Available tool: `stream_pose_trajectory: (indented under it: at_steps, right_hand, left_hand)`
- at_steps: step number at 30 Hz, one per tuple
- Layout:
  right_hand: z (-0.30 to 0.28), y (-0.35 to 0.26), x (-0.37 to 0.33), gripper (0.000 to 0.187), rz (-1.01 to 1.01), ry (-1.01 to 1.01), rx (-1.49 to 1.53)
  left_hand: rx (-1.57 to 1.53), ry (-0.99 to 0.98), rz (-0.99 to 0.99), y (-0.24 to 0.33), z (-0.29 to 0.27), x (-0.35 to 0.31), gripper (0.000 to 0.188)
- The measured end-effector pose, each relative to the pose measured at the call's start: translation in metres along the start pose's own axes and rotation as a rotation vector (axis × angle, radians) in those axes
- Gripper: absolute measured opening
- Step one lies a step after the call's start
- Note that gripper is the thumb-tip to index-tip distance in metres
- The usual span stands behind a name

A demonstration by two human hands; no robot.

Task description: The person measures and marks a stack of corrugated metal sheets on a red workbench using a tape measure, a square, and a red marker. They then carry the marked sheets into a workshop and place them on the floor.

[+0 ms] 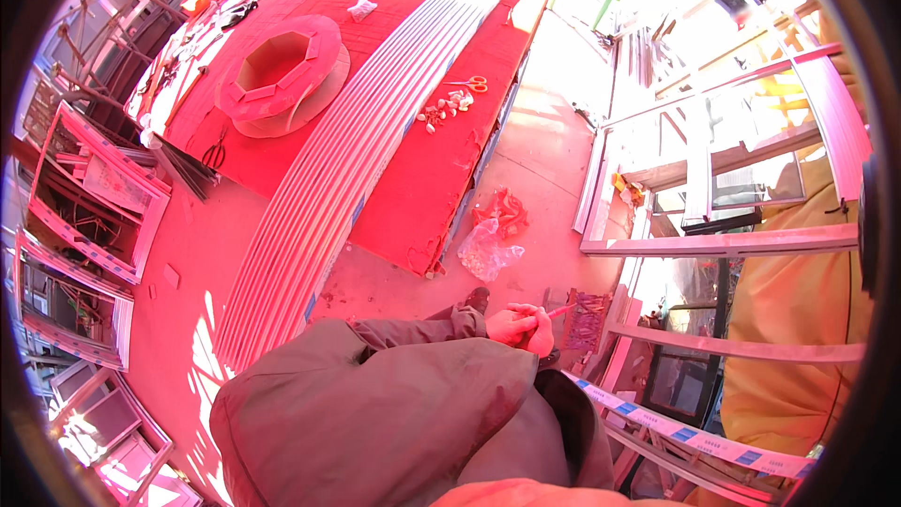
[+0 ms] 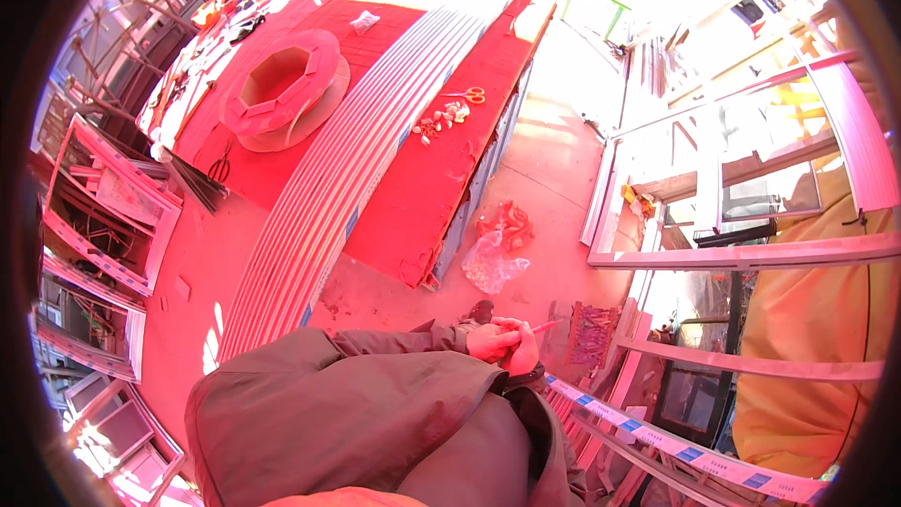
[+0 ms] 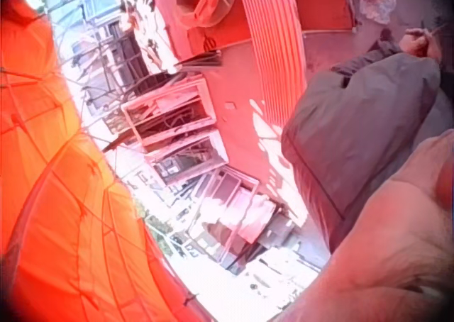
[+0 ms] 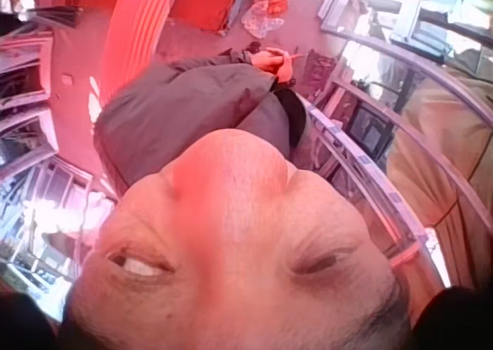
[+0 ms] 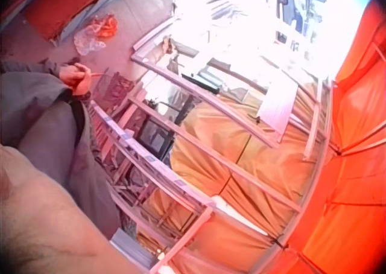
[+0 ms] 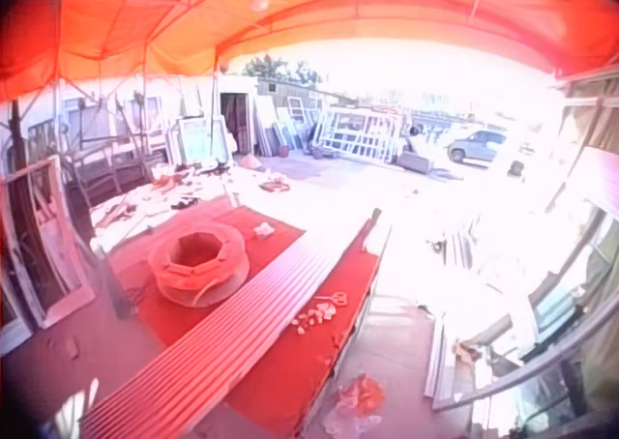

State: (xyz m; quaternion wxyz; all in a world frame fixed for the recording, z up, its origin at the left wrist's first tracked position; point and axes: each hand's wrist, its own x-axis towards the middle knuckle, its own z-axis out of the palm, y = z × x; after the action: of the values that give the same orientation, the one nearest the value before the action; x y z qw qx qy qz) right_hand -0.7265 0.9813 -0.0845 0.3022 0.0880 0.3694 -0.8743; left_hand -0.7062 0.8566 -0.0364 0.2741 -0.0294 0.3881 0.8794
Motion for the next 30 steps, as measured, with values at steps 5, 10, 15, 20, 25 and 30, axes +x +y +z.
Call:
stream_pose_trajectory:
  at_steps: [5, 10, 15, 20, 25, 30]
  right_hand:
    - [0.027, -0.112, 0.092, 0.043, -0.121, 0.070, 0.038]
    - [0.015, -0.196, 0.188, 0.036, -0.043, 0.365, 0.100]
    - [-0.036, -0.234, 0.300, 0.041, 0.197, 0.240, 0.008]
    - [-0.022, -0.300, 0.409, 0.023, 0.464, 0.130, -0.125]
    - [-0.023, -0.396, 0.491, 0.013, 0.437, 0.103, -0.041]
    - [-0.023, -0.439, 0.572, 0.015, 0.478, 0.218, 0.012]
  left_hand:
    - [0.307, 0.147, -0.052, 0.081, -0.017, 0.083, 0.041]
    - [0.362, 0.237, -0.011, 0.100, -0.065, 0.165, 0.034]
    - [0.200, 0.450, 0.086, 0.135, -0.116, 0.253, 0.021]
    - [0.119, 0.582, 0.086, 0.170, -0.168, 0.335, 0.021]
    - [0.575, 0.591, 0.284, 0.200, -0.183, 0.408, 0.029]
    - [0.278, 0.541, 0.108, 0.278, -0.201, 0.474, 0.036]
